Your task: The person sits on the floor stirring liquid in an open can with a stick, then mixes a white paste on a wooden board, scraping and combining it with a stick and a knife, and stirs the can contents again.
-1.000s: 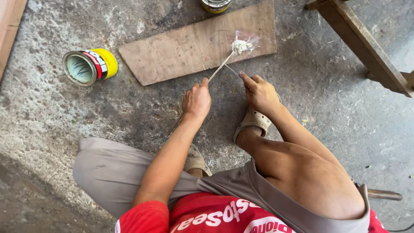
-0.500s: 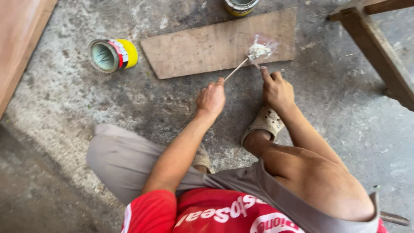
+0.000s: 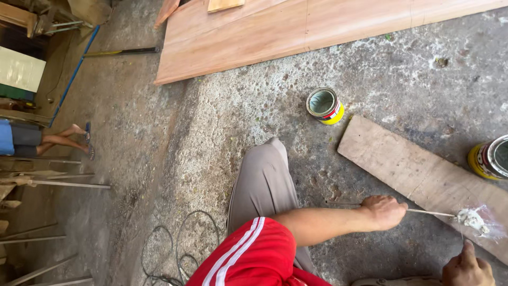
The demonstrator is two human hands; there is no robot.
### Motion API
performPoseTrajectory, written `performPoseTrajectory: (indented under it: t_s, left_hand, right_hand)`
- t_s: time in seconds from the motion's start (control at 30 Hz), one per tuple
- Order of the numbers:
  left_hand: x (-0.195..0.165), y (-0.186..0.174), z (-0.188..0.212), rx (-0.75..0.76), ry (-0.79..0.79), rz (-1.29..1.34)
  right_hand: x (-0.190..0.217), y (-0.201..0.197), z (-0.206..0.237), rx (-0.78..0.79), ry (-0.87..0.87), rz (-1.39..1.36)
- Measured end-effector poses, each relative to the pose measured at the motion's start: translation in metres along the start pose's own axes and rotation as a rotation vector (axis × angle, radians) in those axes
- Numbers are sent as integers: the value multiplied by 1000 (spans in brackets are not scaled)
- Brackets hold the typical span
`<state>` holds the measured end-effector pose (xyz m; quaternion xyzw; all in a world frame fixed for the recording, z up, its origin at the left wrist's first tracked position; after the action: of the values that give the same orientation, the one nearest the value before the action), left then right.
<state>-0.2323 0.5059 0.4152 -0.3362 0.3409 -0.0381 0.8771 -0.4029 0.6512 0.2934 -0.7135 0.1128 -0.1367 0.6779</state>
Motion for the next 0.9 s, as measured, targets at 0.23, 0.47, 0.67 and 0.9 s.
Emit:
performPoseTrajectory:
  t_s: [0.23, 0.47, 0.67, 0.9]
  left_hand:
    - [-7, -6, 3, 7, 27, -39]
    - [3, 3, -4, 61, -8, -27]
    - [9, 6, -7, -31, 54, -27]
    - [21, 18, -8, 70, -78, 121]
  right_hand:
    - [5, -6, -12, -126, -45, 0]
    - [2, -15, 0, -253, -78, -10]
    - [-4, -1, -1, -107, 48, -55]
    - [7, 4, -4, -137, -165, -48]
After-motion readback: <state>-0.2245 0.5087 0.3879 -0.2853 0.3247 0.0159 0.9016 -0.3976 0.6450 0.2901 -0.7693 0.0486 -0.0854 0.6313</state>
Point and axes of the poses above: each hand's wrist, its own z-axis away from the middle knuckle, its own y-axis out of the palm, x = y × z, the point moved 7 cm from there along -z, towards the middle knuckle, and after that the axes turned 10 degrees about z, right-handed, at the moved point
